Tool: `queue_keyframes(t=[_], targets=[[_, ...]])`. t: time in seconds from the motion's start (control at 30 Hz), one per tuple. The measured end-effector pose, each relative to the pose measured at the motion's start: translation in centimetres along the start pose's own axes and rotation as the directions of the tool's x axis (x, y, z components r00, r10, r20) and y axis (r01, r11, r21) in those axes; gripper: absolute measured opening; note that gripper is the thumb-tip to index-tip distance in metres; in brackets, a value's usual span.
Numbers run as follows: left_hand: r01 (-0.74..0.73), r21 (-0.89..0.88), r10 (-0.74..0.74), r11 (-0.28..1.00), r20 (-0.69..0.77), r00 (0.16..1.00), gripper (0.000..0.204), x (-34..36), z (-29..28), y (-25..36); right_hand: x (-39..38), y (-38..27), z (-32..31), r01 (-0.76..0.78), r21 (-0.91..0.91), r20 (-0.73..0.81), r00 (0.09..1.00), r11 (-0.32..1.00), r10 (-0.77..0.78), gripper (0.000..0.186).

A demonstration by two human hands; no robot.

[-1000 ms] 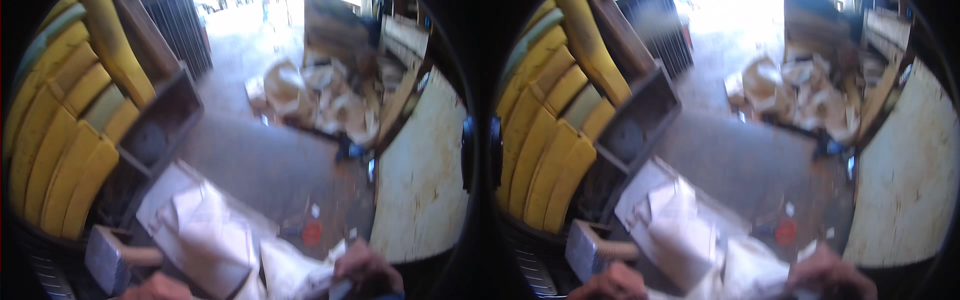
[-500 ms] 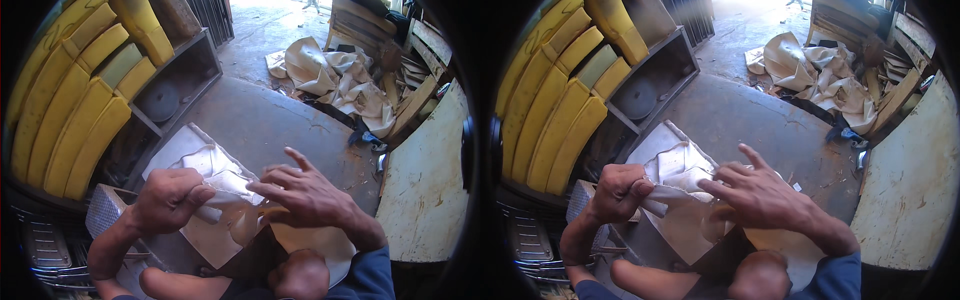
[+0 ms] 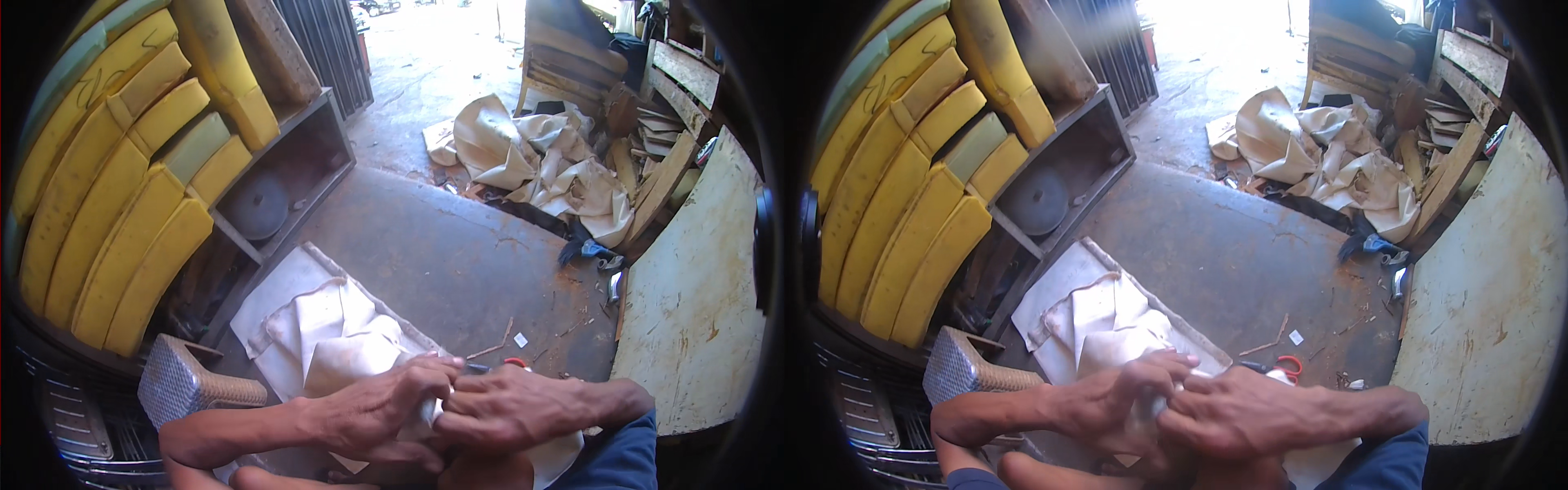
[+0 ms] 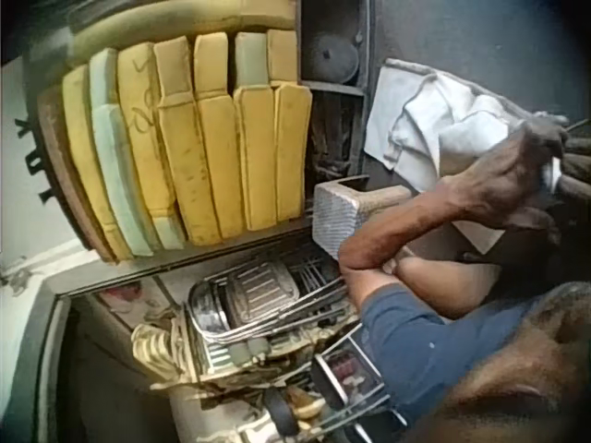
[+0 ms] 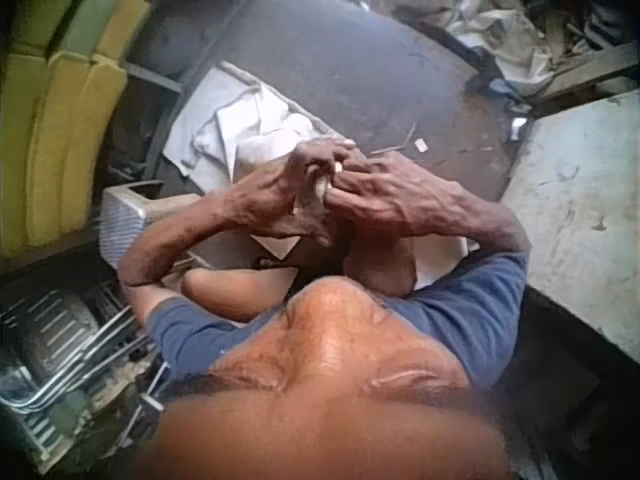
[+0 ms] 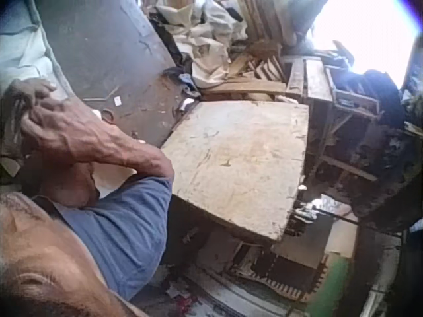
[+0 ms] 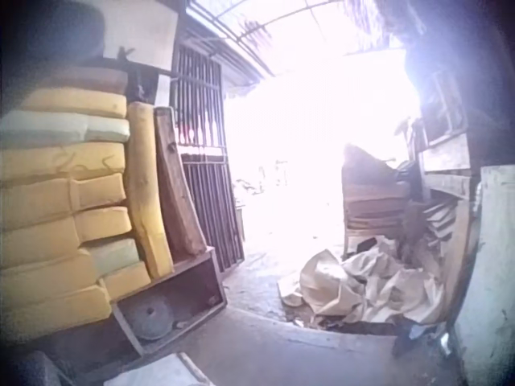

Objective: The person cuts and trims pieces of white upholstery fabric using red-handled scissors on the floor of a workshop.

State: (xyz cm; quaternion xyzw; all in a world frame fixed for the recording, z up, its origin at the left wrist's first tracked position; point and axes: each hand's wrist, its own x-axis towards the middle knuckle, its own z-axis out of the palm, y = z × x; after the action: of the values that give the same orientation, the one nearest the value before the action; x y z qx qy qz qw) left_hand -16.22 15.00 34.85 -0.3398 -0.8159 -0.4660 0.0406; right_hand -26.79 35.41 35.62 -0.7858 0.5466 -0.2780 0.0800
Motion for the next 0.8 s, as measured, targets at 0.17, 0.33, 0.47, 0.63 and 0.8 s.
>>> queue_keyframes(t=[0.17,0.33,0.47,0.63,0.8], targets=[[0.213,-0.06,-0.164,0.975,0.445,0.88,0.054,1.1,-0.3,0.7,-0.1,-2.5,-2.7,0.077,-0.083,-0.011,0.997,0.994,-0.078,0.032],[0.001,0.431,-0.209,0.902,0.436,0.875,0.022,-0.2,-0.4,1.3,-1.8,-3.0,-3.3,-0.217,0.06,0.248,0.949,0.974,0.196,0.017],[0.155,0.28,-0.249,0.947,0.34,0.907,0.018,-5.3,-3.8,5.4,-8.2,-3.2,-2.3,-0.542,0.286,0.407,0.815,0.79,0.412,0.013],[0.565,0.789,-0.526,0.242,-0.383,0.76,0.023,-22.6,-17.6,2.9,-23.6,-1.6,-0.2,-0.818,0.561,-0.079,0.099,0.126,0.992,0.028],[0.731,0.678,-0.526,-0.074,-0.65,0.549,0.037,-26.5,-17.9,-4.1,-20.8,6.2,11.9,-0.99,0.107,-0.118,0.081,0.094,0.99,0.027]])
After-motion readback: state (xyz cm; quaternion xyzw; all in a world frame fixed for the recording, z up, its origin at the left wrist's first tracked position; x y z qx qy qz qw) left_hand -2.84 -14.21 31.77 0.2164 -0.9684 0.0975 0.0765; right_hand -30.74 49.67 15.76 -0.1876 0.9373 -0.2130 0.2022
